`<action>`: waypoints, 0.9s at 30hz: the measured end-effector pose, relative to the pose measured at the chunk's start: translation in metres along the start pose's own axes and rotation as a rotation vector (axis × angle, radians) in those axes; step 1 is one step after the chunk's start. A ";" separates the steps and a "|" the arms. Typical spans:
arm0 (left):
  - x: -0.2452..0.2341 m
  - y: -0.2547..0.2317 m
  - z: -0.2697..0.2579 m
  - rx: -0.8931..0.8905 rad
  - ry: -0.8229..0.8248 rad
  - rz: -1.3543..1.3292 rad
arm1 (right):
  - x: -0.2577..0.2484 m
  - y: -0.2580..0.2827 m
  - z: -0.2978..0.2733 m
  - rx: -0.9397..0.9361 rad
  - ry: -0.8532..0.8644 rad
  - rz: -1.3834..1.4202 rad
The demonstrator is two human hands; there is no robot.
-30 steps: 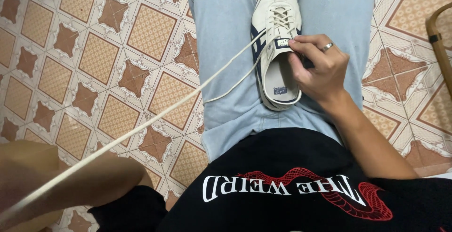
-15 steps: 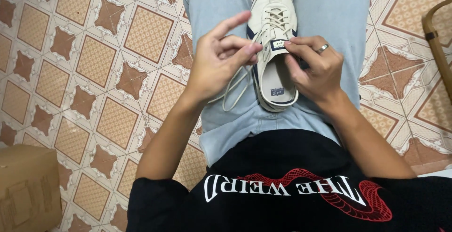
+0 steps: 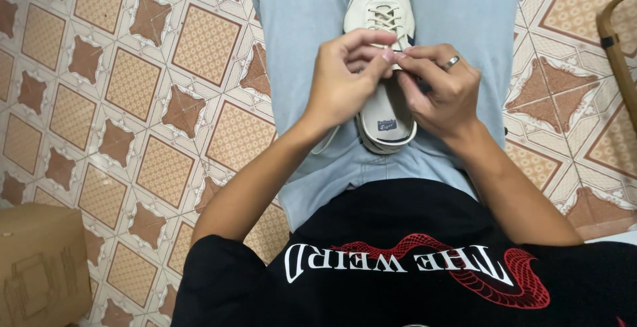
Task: A person sitting on the floor is threading shoelaces through the eyelets of a white sneaker.
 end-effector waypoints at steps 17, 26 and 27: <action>-0.042 0.008 0.035 -0.149 0.188 0.113 | 0.000 -0.005 -0.003 -0.011 -0.012 0.059; -0.046 -0.004 0.040 -0.297 0.234 0.106 | -0.001 -0.008 -0.007 -0.063 -0.052 0.163; -0.046 -0.006 0.041 -0.250 0.224 0.170 | -0.001 -0.008 -0.007 -0.064 -0.052 0.160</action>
Point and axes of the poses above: each hand's wrist, its own z-axis towards the middle knuckle, its own x-axis out of the palm, y = z × x, the point moved 2 cm from there along z, towards the middle knuckle, and after that the axes turned 12 degrees about -x, right-handed, at the moved point
